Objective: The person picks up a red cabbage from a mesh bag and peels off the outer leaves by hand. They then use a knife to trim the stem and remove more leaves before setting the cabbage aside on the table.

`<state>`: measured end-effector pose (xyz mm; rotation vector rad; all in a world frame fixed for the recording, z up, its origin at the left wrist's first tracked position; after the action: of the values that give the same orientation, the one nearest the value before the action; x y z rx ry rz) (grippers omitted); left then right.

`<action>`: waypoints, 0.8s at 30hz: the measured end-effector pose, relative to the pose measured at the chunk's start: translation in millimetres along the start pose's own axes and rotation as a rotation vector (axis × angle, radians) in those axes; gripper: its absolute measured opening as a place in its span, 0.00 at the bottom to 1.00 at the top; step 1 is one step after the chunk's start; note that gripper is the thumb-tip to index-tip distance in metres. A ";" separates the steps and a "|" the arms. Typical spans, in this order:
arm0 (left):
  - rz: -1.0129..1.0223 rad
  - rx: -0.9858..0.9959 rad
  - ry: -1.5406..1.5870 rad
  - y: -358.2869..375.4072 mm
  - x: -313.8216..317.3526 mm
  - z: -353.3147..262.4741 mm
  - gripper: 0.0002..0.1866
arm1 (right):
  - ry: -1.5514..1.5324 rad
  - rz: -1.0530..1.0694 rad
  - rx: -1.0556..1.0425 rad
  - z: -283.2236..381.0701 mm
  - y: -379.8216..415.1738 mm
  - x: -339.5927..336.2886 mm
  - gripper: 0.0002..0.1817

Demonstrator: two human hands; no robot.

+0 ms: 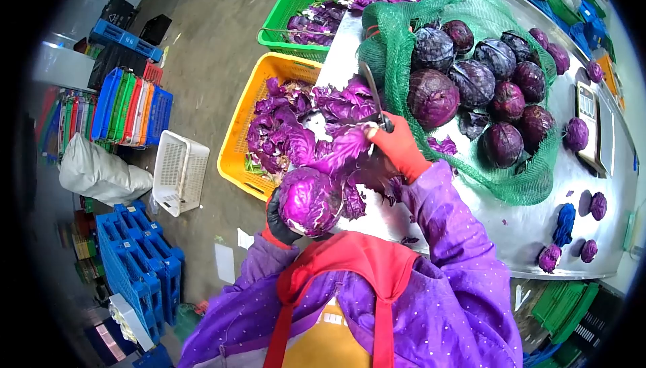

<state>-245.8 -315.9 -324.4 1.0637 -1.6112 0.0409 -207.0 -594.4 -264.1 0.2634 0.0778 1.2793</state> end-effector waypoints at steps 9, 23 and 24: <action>-0.026 0.081 0.202 -15.6 37.7 0.8 0.40 | 0.586 -0.142 -0.311 37.1 48.3 14.3 0.33; -0.091 0.127 0.200 -36.6 29.9 11.0 0.37 | 0.465 0.203 -0.203 17.9 68.5 78.0 0.41; -0.093 0.127 0.199 -36.9 30.4 11.8 0.37 | 0.463 0.203 -0.195 13.1 67.1 76.6 0.41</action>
<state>-229.4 -362.2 -322.5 1.1926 -1.3933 0.1840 -245.0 -505.7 -228.7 -0.2015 0.3261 1.5197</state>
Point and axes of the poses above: each hand's wrist, its own y-axis away from the middle knuckle, its own x-axis out of the palm, z = x × y, the point moved 9 cm from there along -y, towards the middle knuckle, and after that the axes turned 3 degrees about -z, right-handed, at the moved point
